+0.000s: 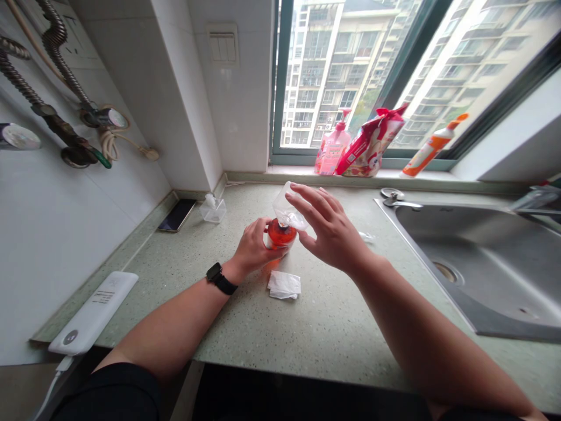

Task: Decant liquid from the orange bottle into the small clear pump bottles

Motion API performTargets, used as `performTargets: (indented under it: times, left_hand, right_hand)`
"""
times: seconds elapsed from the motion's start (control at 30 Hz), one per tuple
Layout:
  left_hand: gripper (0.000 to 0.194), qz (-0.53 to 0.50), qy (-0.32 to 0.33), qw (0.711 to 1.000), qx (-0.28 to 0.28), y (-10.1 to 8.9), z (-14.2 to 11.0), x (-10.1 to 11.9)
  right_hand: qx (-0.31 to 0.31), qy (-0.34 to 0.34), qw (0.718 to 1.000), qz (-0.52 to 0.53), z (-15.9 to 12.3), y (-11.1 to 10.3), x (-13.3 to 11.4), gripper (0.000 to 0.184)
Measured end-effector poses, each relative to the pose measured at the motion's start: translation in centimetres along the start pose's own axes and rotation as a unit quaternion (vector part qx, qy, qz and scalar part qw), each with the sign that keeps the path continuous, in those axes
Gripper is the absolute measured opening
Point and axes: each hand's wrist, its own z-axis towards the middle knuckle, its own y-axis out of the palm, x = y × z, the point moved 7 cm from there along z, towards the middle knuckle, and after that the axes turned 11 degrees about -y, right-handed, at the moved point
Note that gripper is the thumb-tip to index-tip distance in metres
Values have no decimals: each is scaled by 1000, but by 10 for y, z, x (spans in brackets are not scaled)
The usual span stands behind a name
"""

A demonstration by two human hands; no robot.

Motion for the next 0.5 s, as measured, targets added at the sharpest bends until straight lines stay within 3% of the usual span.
performTargets:
  times: [0.5]
  left_hand:
    - [61,-13,-6,1000,-8,4,0,-3]
  right_hand:
    - [7,-2,1000,-8,-1,0,3,107]
